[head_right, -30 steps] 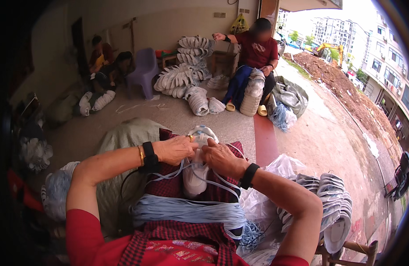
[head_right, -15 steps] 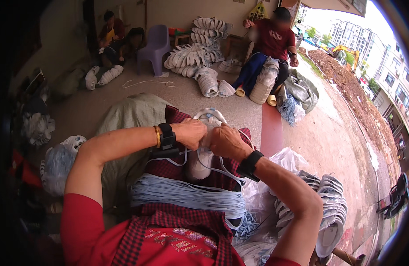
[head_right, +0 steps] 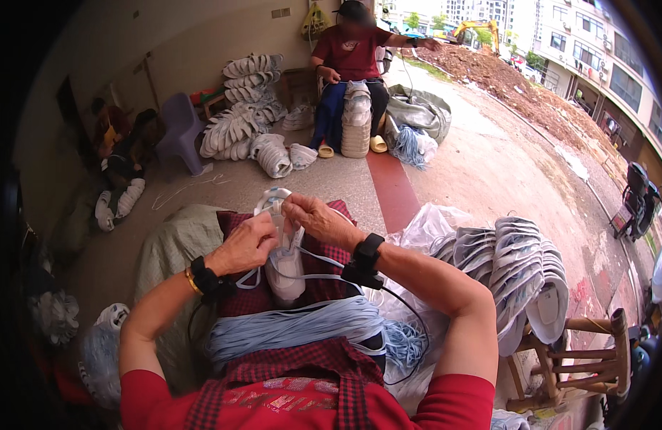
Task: Lacing a pair of athletic shoes in a manufacturing setting.
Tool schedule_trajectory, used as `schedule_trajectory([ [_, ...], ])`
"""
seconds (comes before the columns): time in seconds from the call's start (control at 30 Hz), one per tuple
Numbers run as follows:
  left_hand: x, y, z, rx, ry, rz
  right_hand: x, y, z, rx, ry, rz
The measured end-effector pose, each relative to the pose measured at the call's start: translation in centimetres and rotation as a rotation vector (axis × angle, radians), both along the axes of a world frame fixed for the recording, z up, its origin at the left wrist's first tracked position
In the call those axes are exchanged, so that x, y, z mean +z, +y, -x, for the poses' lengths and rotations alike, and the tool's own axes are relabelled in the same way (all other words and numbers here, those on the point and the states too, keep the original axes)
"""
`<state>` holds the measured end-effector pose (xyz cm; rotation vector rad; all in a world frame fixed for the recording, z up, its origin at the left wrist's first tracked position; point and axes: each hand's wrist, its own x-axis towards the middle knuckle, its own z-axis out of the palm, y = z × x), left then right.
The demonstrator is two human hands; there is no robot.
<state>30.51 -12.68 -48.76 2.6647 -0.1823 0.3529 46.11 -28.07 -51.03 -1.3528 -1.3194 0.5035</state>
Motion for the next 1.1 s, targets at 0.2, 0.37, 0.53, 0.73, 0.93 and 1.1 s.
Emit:
schedule_trajectory([
  [0.2,5.2,-3.6,1.6,-0.134,-0.148,0.336,-0.2,-0.4,1.2,-0.205,-0.045,-0.102],
  [0.37,1.6,-1.1,0.7,0.085,0.159,0.756,4.1,-1.3,2.6,-0.162,0.204,-0.192],
  [0.53,2.3,-3.0,0.2,-0.044,0.086,0.730,10.1,-2.8,3.1,-0.132,-0.061,-0.286],
  [0.73,2.1,-3.8,0.5,0.030,-0.081,0.680,7.8,-2.6,2.6,-0.154,-0.083,-0.099],
  [0.93,7.6,-5.4,2.9,-0.029,-0.229,0.901,8.1,-1.8,3.8,-0.101,-0.005,-0.258],
  [1.1,13.5,-6.5,2.8,-0.139,-0.426,0.953,9.1,-1.6,3.1,-0.177,-0.051,-0.286],
])
